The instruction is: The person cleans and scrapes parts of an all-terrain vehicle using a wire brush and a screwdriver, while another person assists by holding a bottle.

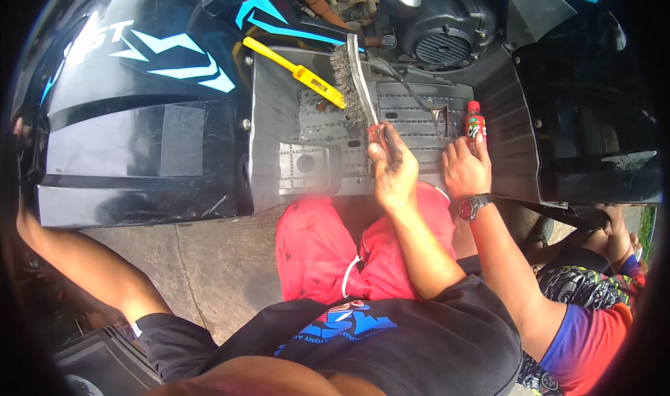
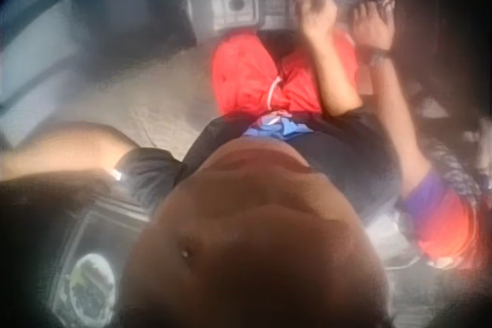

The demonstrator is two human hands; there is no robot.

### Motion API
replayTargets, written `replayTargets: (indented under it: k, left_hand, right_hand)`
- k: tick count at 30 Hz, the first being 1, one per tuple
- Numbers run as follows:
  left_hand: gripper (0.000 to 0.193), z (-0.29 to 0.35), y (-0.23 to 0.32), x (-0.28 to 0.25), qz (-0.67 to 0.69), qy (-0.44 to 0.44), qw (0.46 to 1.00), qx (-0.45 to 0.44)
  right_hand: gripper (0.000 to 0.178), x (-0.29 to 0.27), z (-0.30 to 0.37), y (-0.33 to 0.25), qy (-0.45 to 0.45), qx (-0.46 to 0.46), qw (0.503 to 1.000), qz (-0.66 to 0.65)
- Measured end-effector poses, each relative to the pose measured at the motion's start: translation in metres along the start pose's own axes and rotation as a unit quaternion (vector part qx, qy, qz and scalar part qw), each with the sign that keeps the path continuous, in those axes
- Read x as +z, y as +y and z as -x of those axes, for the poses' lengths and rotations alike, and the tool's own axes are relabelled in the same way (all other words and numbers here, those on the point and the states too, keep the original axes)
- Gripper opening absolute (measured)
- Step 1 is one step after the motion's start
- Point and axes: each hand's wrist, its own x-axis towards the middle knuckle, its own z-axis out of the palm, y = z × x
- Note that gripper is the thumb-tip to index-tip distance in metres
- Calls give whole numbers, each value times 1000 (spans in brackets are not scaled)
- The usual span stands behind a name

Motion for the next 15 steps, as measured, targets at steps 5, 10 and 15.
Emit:
replayTargets:
  k: [5,10,15]
  left_hand:
    - [40,-11,1,3,-74,-59,995,41]
    - [39,-9,4,12,-37,-76,994,67]
    - [41,-7,13,18,-43,-102,990,85]
  right_hand:
    - [28,15,-20,-43,-13,-14,1000,9]
    - [27,57,-91,-76,6,30,999,-39]
    - [16,95,-148,-87,39,59,994,-87]
